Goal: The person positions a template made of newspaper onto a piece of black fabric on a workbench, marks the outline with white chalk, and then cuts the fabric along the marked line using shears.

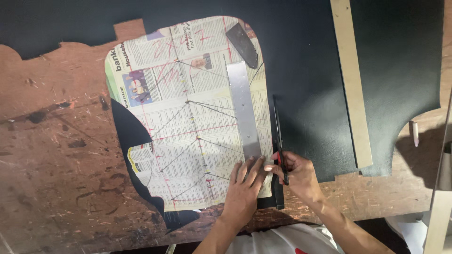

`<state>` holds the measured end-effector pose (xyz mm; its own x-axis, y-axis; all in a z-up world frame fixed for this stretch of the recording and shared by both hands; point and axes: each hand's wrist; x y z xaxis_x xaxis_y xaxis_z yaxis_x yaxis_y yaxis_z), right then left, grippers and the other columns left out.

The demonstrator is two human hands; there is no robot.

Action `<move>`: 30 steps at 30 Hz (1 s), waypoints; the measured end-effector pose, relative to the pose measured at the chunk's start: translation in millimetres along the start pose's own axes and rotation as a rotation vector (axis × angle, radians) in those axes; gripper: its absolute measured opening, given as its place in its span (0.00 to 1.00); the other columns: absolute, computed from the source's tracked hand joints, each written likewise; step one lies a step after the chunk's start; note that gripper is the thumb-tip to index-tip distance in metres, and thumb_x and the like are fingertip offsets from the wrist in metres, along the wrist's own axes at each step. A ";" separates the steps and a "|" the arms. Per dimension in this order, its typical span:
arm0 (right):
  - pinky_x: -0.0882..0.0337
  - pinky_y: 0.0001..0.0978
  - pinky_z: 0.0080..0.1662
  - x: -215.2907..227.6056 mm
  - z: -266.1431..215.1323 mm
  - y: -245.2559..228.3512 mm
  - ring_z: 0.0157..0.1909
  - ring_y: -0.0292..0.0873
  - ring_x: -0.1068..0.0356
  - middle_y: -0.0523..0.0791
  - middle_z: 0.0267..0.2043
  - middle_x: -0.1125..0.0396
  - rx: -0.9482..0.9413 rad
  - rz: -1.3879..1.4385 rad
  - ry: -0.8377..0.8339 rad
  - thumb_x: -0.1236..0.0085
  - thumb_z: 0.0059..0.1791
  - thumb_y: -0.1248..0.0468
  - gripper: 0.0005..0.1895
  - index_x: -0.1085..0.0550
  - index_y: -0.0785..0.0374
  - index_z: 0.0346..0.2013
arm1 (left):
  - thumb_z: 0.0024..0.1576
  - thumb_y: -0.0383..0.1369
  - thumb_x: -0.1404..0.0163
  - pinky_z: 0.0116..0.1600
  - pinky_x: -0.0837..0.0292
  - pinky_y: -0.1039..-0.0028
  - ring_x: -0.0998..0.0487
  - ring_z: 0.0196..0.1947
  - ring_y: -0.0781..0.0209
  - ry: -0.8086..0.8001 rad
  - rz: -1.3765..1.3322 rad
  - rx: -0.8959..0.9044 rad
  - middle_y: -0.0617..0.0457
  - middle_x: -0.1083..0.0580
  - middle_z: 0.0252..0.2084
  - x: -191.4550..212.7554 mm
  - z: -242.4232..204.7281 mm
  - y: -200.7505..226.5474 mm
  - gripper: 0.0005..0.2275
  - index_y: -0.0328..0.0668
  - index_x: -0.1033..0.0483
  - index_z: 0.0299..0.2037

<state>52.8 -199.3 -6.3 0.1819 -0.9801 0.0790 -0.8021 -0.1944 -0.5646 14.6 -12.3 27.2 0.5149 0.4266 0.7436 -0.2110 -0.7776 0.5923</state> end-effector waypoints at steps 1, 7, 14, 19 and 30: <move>0.37 0.23 0.22 1.0 0.8 -1.4 0.20 0.31 0.37 0.42 0.23 0.28 0.010 -0.008 -0.005 0.29 0.42 0.63 0.18 0.21 0.68 0.43 | 0.44 0.19 0.50 0.74 0.53 0.48 0.46 0.73 0.43 -0.012 0.006 0.006 0.44 0.44 0.73 -0.4 1.5 -0.7 0.31 0.32 0.35 0.64; 0.34 0.22 0.23 0.3 13.4 -15.2 0.21 0.30 0.35 0.43 0.24 0.27 0.009 -0.003 -0.002 0.30 0.42 0.62 0.18 0.22 0.69 0.42 | 0.44 0.19 0.49 0.74 0.51 0.48 0.45 0.73 0.43 -0.001 0.001 0.012 0.45 0.43 0.72 -0.5 1.0 -1.8 0.33 0.34 0.34 0.65; 0.34 0.21 0.23 4.0 23.0 -29.4 0.21 0.30 0.34 0.43 0.27 0.24 0.053 0.074 -0.019 0.31 0.42 0.61 0.19 0.22 0.69 0.43 | 0.43 0.19 0.49 0.73 0.51 0.47 0.44 0.72 0.42 0.010 -0.007 0.001 0.44 0.42 0.72 1.0 1.4 -0.4 0.32 0.36 0.33 0.65; 0.32 0.22 0.24 5.2 32.5 -34.9 0.21 0.30 0.34 0.44 0.27 0.25 0.025 0.024 -0.017 0.30 0.42 0.61 0.19 0.22 0.68 0.43 | 0.44 0.19 0.48 0.74 0.51 0.46 0.44 0.72 0.42 0.017 -0.041 0.005 0.43 0.41 0.71 1.7 1.5 -2.2 0.32 0.36 0.33 0.65; 0.33 0.22 0.23 6.3 48.6 -51.6 0.20 0.31 0.34 0.45 0.26 0.27 0.071 0.075 -0.029 0.30 0.43 0.62 0.18 0.22 0.70 0.42 | 0.44 0.19 0.49 0.75 0.53 0.47 0.44 0.72 0.43 0.009 -0.052 0.026 0.44 0.41 0.72 3.6 1.6 -0.9 0.32 0.36 0.33 0.65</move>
<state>122.9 -193.6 -16.6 0.1402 -0.9901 0.0115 -0.7722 -0.1166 -0.6246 17.9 -10.7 28.8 0.5168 0.4710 0.7150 -0.1628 -0.7658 0.6221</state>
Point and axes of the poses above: each hand's wrist, its own z-axis towards the middle knuckle, its own x-axis out of the back of the hand, y = z × x
